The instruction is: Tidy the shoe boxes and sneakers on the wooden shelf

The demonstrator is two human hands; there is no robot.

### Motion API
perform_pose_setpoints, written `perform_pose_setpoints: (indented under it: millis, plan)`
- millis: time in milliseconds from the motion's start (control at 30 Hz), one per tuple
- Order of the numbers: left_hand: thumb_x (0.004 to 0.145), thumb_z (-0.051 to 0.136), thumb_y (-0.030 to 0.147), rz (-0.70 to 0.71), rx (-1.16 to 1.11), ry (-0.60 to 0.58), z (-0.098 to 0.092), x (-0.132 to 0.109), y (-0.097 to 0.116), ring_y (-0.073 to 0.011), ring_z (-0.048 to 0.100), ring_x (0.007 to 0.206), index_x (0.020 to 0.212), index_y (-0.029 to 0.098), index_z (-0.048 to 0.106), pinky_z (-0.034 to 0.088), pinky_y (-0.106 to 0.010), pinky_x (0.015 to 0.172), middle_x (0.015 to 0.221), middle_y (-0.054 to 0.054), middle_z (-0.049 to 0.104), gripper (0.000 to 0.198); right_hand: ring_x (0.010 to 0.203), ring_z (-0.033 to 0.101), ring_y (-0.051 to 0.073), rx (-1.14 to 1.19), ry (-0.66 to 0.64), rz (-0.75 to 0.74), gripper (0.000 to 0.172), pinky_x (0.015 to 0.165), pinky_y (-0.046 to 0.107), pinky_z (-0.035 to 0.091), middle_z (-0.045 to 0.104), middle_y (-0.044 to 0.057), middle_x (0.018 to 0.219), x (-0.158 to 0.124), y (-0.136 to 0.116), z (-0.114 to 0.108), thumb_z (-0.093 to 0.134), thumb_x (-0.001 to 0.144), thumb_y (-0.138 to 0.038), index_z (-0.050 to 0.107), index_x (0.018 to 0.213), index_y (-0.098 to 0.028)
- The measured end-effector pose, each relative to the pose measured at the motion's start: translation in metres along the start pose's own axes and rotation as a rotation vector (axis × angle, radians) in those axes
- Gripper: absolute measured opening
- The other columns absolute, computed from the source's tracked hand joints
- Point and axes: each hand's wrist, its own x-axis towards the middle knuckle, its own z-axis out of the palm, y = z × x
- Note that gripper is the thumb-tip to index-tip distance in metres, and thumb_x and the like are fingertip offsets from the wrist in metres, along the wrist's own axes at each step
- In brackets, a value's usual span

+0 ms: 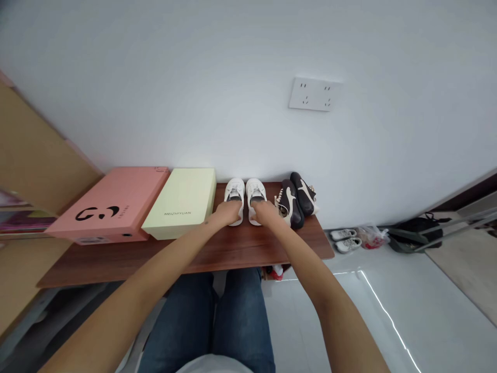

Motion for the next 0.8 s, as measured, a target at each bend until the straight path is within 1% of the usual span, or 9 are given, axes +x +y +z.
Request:
perform_pose_setpoints:
  millis: [67,167,233,400,500,600,667,733,800]
  plan:
    - [0.087,0.058,0.031,-0.01,0.013,0.046,-0.003,-0.001,0.003,-0.0341,0.064,0.11,0.121,0.013,0.055,0.05,-0.043,0.088,0.121,-0.019,0.064,0.038,0.107,0.064,0.028,0.048,0.074,-0.021,0.033,0.088,0.034,0.044,0.071,0.012,0.11,-0.002,0.007,-0.003,0.062,0.089,-0.042,0.062,0.115,-0.021]
    - [0.092,0.052,0.036,-0.017,0.003,0.189,-0.01,-0.001,0.011,-0.0332,0.062,0.111,0.123,0.012,0.053,0.048,-0.044,0.091,0.12,-0.019,0.063,0.039,0.102,0.065,0.025,0.133,0.216,-0.049,0.027,0.085,0.032,0.044,0.072,0.009,0.108,-0.008,0.022,-0.009,0.059,0.091,-0.039,0.064,0.11,-0.02]
    - [0.094,0.048,0.036,-0.015,-0.025,0.277,-0.015,-0.001,0.019,-0.0316,0.062,0.111,0.122,0.013,0.053,0.048,-0.043,0.091,0.119,-0.017,0.064,0.037,0.096,0.065,0.023,0.157,0.273,-0.047,0.023,0.081,0.031,0.044,0.073,0.008,0.103,-0.013,0.034,-0.013,0.059,0.091,-0.035,0.064,0.107,-0.019]
    - [0.094,0.048,0.031,0.089,-0.116,0.341,-0.011,0.001,0.048,-0.0282,0.061,0.111,0.122,0.017,0.053,0.047,-0.04,0.091,0.121,-0.013,0.062,0.031,0.089,0.064,0.02,0.239,0.358,0.0,0.018,0.076,0.029,0.043,0.072,0.006,0.096,-0.033,0.069,-0.015,0.057,0.09,-0.033,0.065,0.1,-0.02]
    - [0.094,0.048,0.029,0.22,-0.217,0.331,0.003,0.004,0.072,-0.0249,0.06,0.112,0.119,0.019,0.054,0.046,-0.036,0.094,0.12,-0.012,0.063,0.028,0.089,0.064,0.02,0.302,0.407,0.064,0.02,0.079,0.03,0.044,0.072,0.007,0.099,-0.047,0.098,-0.011,0.055,0.091,-0.034,0.066,0.099,-0.02]
    - [0.092,0.052,0.029,0.303,-0.326,0.258,0.021,0.011,0.097,-0.023,0.061,0.111,0.117,0.019,0.056,0.045,-0.032,0.095,0.119,-0.011,0.064,0.027,0.093,0.064,0.022,0.371,0.483,0.176,0.023,0.087,0.033,0.045,0.071,0.008,0.103,-0.061,0.133,0.0,0.052,0.091,-0.034,0.066,0.102,-0.019]
    - [0.089,0.058,0.035,0.27,-0.392,0.192,0.033,0.018,0.114,-0.0241,0.061,0.111,0.118,0.017,0.056,0.046,-0.032,0.095,0.119,-0.012,0.064,0.034,0.097,0.062,0.025,0.403,0.563,0.29,0.027,0.092,0.038,0.045,0.07,0.012,0.107,-0.068,0.156,0.011,0.052,0.089,-0.033,0.066,0.106,-0.017]
    - [0.083,0.066,0.043,0.199,-0.45,0.143,0.044,0.028,0.128,-0.0267,0.06,0.114,0.121,0.016,0.054,0.046,-0.033,0.095,0.124,-0.014,0.063,0.048,0.104,0.06,0.029,0.435,0.633,0.444,0.034,0.096,0.042,0.043,0.068,0.017,0.11,-0.072,0.176,0.026,0.056,0.087,-0.036,0.065,0.11,-0.013]
    - [0.077,0.073,0.047,0.131,-0.521,0.127,0.055,0.037,0.14,-0.0281,0.058,0.12,0.124,0.016,0.052,0.045,-0.033,0.097,0.13,-0.015,0.061,0.06,0.107,0.059,0.031,0.545,0.634,0.587,0.044,0.097,0.044,0.043,0.067,0.019,0.11,-0.073,0.19,0.042,0.062,0.082,-0.042,0.064,0.113,-0.01]
